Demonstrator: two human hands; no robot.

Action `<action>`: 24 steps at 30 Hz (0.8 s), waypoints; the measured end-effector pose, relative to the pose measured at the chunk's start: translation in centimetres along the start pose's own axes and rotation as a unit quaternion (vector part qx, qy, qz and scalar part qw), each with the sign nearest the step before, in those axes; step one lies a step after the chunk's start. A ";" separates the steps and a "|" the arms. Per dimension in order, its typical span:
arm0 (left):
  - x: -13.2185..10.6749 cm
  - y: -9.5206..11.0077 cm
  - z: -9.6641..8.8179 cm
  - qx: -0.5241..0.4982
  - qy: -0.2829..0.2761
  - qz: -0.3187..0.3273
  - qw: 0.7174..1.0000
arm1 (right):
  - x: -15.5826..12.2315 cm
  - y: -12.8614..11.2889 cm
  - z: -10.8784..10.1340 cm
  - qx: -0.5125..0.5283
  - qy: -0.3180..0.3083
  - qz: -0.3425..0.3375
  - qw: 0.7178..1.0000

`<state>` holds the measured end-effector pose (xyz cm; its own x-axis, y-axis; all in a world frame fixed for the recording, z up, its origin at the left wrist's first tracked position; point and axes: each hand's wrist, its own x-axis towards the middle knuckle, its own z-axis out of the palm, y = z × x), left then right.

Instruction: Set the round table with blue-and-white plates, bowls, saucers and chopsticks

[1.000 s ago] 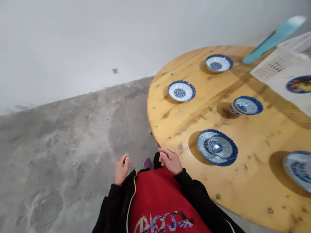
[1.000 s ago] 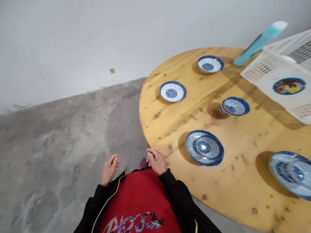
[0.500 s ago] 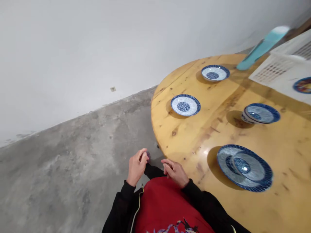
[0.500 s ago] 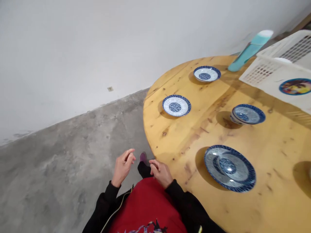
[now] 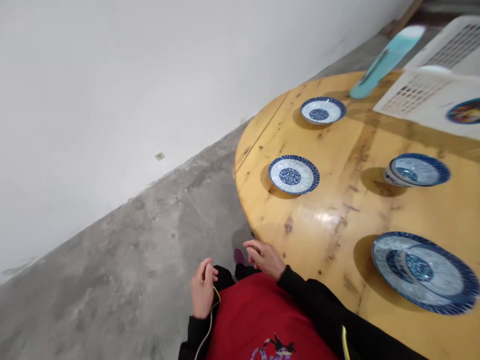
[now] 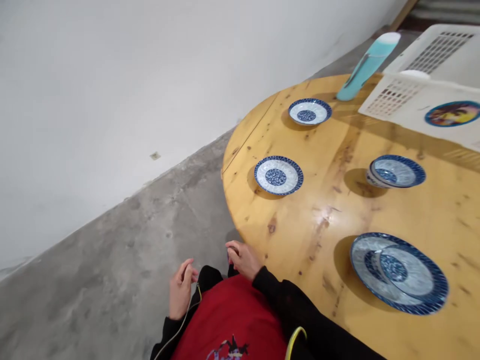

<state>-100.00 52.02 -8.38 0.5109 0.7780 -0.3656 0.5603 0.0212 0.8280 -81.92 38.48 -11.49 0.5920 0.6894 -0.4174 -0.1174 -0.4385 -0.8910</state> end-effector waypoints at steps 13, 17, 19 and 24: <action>16.5 6.8 -3.0 0.068 -0.161 0.122 0.977 | 8.2 -4.6 4.6 0.047 0.143 0.011 0.989; 21.8 9.5 -4.1 0.094 -0.216 0.180 0.955 | 11.0 -7.1 6.3 0.078 0.226 0.009 0.971; 24.1 10.4 -4.2 0.089 -0.236 0.193 0.948 | 12.0 -8.0 7.1 0.084 0.255 0.007 0.963; 28.1 12.4 -1.9 0.089 -0.324 0.207 0.919 | 12.9 -8.6 7.4 0.142 0.336 0.040 0.930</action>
<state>-79.93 75.33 -7.53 0.9526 0.1591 -0.2592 0.2993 -0.3396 0.8917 -79.21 55.44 -10.53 0.9259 0.1037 -0.3632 -0.3316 -0.2376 -0.9130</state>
